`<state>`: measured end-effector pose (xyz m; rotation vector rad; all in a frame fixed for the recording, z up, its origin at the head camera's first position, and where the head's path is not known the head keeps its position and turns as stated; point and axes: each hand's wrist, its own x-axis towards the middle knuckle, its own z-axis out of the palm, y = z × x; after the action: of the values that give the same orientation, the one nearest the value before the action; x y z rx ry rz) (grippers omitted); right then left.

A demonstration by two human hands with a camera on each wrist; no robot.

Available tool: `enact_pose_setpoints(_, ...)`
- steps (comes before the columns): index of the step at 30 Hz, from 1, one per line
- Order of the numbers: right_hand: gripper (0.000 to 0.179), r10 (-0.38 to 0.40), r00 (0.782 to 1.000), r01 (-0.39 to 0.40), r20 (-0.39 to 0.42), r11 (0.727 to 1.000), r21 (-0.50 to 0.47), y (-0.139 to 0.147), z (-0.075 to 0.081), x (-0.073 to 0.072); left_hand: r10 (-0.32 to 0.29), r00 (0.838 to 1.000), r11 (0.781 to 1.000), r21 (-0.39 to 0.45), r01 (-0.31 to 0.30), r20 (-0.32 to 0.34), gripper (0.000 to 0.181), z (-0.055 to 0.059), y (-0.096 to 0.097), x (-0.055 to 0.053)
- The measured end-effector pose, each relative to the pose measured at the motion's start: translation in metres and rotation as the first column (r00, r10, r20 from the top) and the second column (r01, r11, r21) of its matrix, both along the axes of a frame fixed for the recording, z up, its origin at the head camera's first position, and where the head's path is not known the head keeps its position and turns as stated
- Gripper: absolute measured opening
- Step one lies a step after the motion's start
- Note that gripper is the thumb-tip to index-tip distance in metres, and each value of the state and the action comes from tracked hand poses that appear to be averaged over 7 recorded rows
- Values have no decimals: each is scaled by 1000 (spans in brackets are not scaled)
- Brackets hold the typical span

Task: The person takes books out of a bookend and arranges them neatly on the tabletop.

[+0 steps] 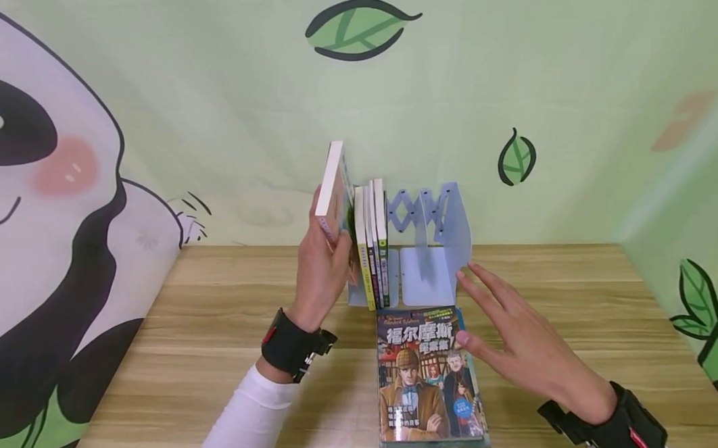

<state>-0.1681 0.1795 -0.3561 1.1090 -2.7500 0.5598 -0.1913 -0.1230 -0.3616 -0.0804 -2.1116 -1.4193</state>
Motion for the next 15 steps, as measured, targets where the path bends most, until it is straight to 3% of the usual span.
enact_pose_setpoints(15, 86, 38, 998, -39, -53, 999, -9, -5, 19, -2, -5, 994, 1000, 1, 5, -111, 76, 11, -2, 1)
